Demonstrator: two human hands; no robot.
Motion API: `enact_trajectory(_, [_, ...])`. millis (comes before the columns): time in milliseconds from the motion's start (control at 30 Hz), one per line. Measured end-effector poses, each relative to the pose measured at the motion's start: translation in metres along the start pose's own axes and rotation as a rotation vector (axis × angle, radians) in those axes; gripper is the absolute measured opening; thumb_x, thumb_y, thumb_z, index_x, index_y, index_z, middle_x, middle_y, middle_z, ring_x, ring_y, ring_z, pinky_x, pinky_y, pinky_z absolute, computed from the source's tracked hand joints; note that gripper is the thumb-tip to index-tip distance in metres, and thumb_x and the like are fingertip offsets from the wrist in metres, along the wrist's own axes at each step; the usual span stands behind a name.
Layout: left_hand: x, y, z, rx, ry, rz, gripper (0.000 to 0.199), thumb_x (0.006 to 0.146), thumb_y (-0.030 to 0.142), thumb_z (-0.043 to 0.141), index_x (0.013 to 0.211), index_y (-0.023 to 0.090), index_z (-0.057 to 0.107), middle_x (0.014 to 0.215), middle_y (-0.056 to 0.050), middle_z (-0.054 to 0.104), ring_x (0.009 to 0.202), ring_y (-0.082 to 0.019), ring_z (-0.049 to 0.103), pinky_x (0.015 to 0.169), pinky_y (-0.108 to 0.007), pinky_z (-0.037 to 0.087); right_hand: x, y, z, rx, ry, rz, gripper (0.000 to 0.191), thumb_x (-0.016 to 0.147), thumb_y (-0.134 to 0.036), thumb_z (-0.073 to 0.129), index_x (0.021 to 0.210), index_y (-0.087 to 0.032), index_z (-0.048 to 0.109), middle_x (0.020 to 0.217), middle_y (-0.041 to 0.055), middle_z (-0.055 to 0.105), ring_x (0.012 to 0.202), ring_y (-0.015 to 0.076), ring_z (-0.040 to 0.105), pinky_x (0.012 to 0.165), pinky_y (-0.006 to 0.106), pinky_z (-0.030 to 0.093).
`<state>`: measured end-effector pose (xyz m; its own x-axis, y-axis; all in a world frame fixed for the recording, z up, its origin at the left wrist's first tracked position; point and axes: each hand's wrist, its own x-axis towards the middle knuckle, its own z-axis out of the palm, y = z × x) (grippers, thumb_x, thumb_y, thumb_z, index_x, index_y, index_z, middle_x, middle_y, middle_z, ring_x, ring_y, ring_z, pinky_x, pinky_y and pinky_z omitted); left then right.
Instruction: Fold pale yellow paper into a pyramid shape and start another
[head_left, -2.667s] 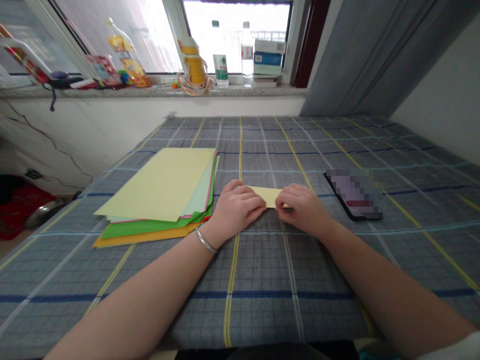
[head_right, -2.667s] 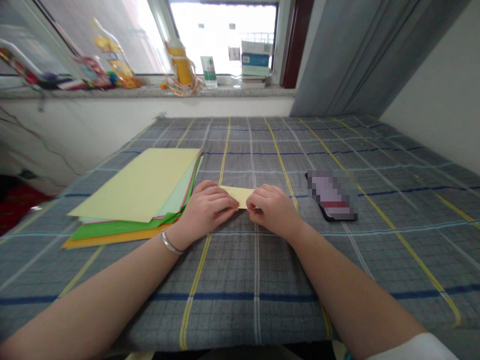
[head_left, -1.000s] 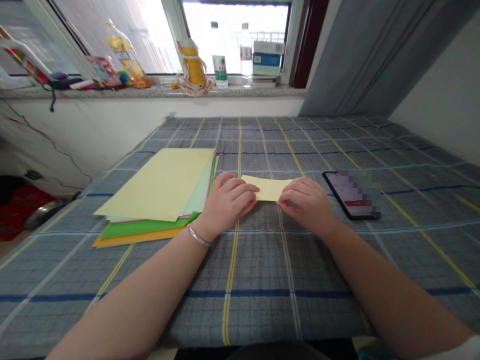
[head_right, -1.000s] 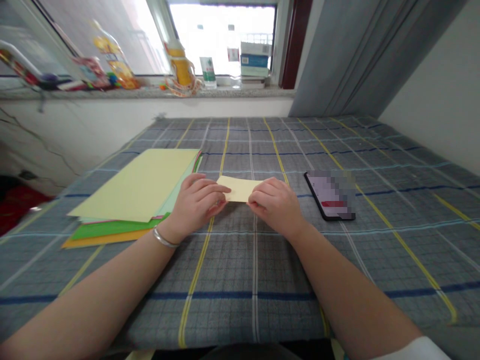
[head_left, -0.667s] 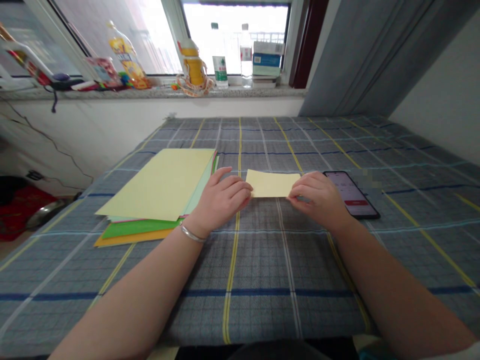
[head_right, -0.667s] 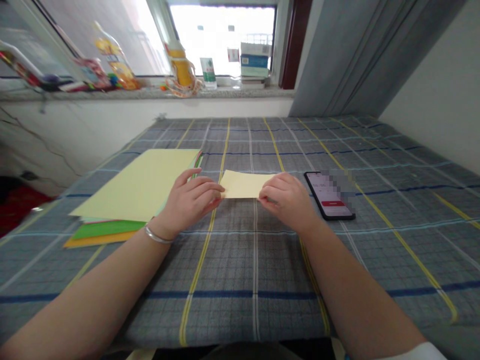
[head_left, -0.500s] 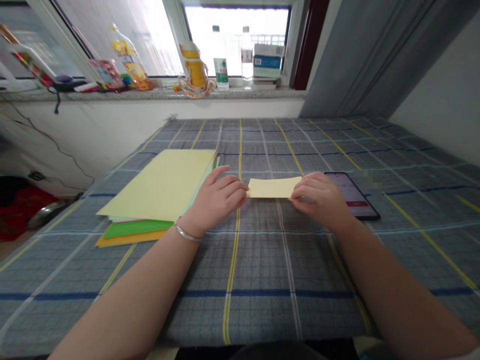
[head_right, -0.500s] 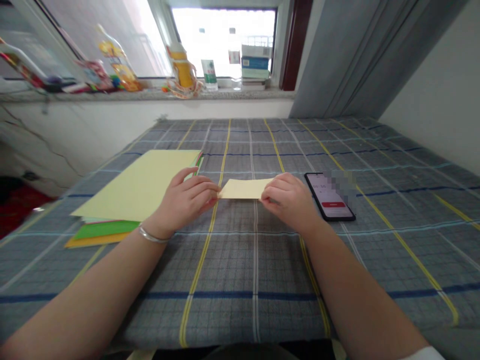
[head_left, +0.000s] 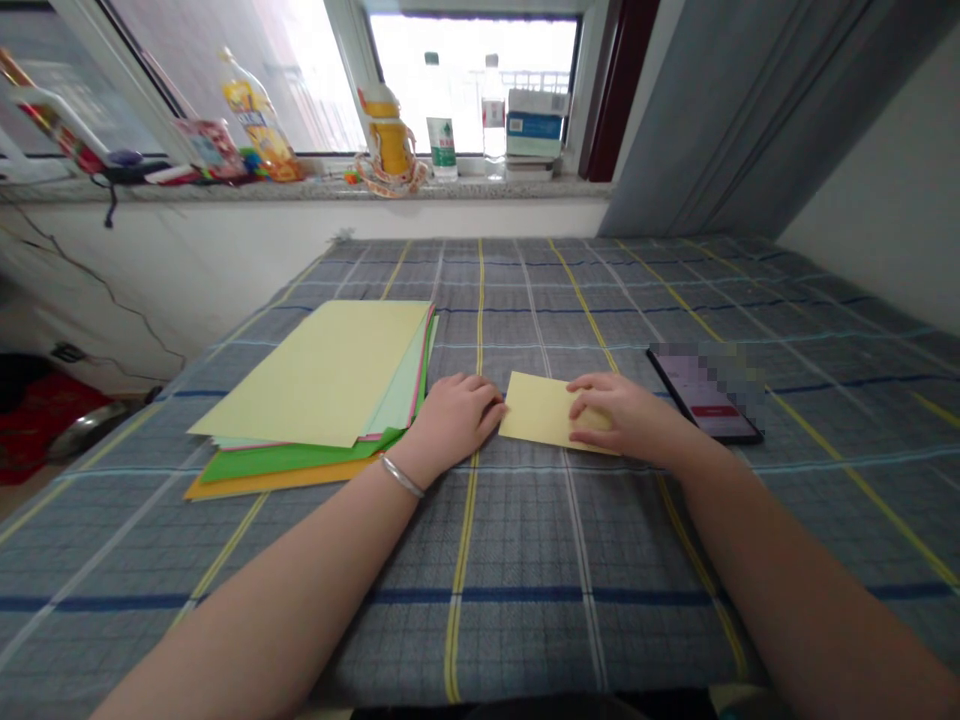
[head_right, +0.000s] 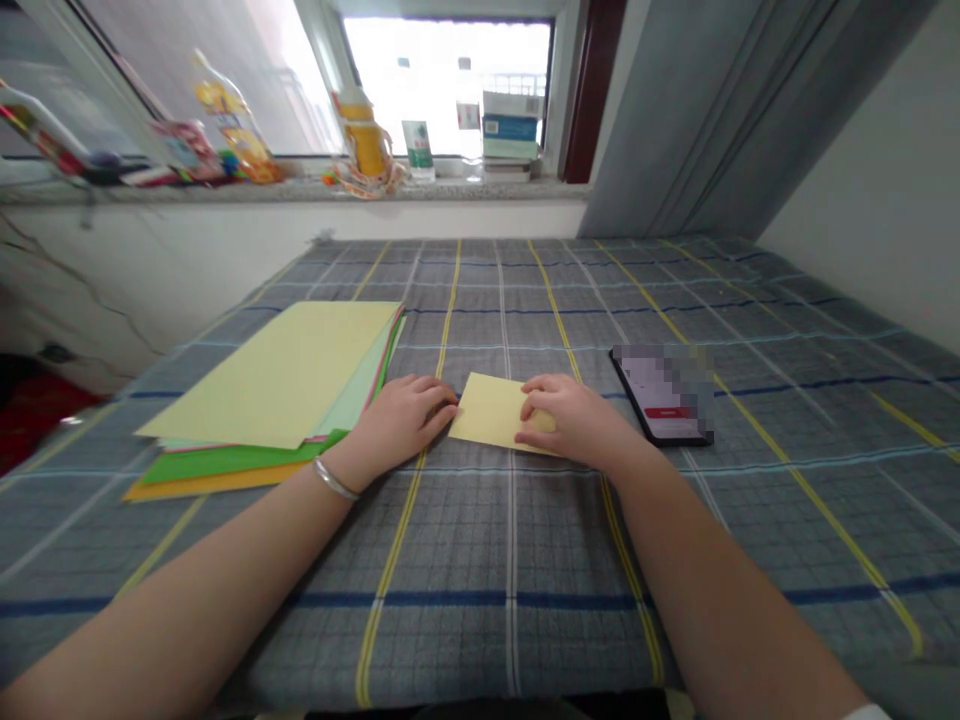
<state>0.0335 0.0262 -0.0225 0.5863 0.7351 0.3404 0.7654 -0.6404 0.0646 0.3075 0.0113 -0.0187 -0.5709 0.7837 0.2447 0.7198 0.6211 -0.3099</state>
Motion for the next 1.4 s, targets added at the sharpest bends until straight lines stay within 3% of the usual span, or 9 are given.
enact_trajectory(133, [-0.002,0.008,0.001,0.013,-0.009,-0.023,0.026,0.092,0.041,0.055,0.096,0.018,0.067,0.102,-0.007,0.068,0.092,-0.023,0.06,0.085,-0.041,0.046,-0.002,0.011,0.011,-0.142,0.014,0.213,0.058,0.074,-0.047,0.074,0.123,-0.018,0.061,0.128,0.0157,0.061,0.115,0.0321,0.057,0.094,0.049,0.047])
enact_trajectory(267, [-0.004,0.005,0.004,-0.023,-0.079,-0.05,0.033,0.087,0.044,0.063,0.106,0.016,0.064,0.115,-0.009,0.064,0.104,-0.026,0.057,0.094,-0.043,0.045,-0.001,0.012,0.01,-0.148,-0.013,0.315,0.073,0.071,-0.048,0.075,0.133,-0.016,0.054,0.131,0.0158,0.061,0.116,0.0344,0.057,0.096,0.05,0.046])
enact_trajectory(533, [-0.005,-0.004,0.002,-0.15,-0.207,-0.1,0.034,0.084,0.025,0.066,0.117,0.018,0.061,0.133,-0.007,0.057,0.12,-0.027,0.051,0.107,-0.041,0.038,0.003,0.007,0.001,-0.104,-0.115,0.373,0.073,0.074,-0.048,0.072,0.135,-0.013,0.053,0.135,0.0143,0.057,0.122,0.0313,0.053,0.104,0.046,0.042])
enact_trajectory(733, [-0.002,0.001,0.004,-0.193,-0.183,-0.17,0.033,0.08,0.027,0.062,0.112,0.019,0.063,0.129,-0.007,0.059,0.119,-0.027,0.052,0.107,-0.041,0.037,0.004,0.009,0.003,-0.113,-0.129,0.363,0.07,0.075,-0.049,0.07,0.134,-0.015,0.054,0.135,0.0135,0.058,0.123,0.0317,0.052,0.104,0.046,0.041])
enact_trajectory(900, [0.0,0.009,0.007,-0.178,-0.174,-0.274,0.034,0.08,0.039,0.06,0.108,0.019,0.061,0.126,-0.008,0.058,0.121,-0.032,0.048,0.106,-0.048,0.037,0.005,0.011,0.005,-0.126,-0.139,0.37,0.072,0.074,-0.051,0.07,0.134,-0.014,0.054,0.136,0.013,0.056,0.123,0.0319,0.05,0.105,0.046,0.04])
enact_trajectory(1133, [0.001,0.002,0.008,-0.189,-0.245,-0.278,0.041,0.073,0.04,0.065,0.109,0.022,0.06,0.138,-0.008,0.049,0.13,-0.033,0.04,0.111,-0.048,0.03,0.006,0.013,0.006,-0.126,-0.145,0.376,0.07,0.073,-0.052,0.071,0.132,-0.017,0.056,0.135,0.0136,0.056,0.124,0.0332,0.05,0.104,0.048,0.04])
enact_trajectory(1400, [0.001,-0.005,0.01,-0.178,-0.298,-0.218,0.041,0.075,0.029,0.059,0.115,0.02,0.056,0.144,-0.012,0.045,0.137,-0.029,0.036,0.116,-0.043,0.026,0.007,0.009,0.004,-0.123,-0.163,0.394,0.071,0.073,-0.052,0.07,0.132,-0.016,0.056,0.136,0.0136,0.055,0.125,0.0323,0.049,0.106,0.046,0.039])
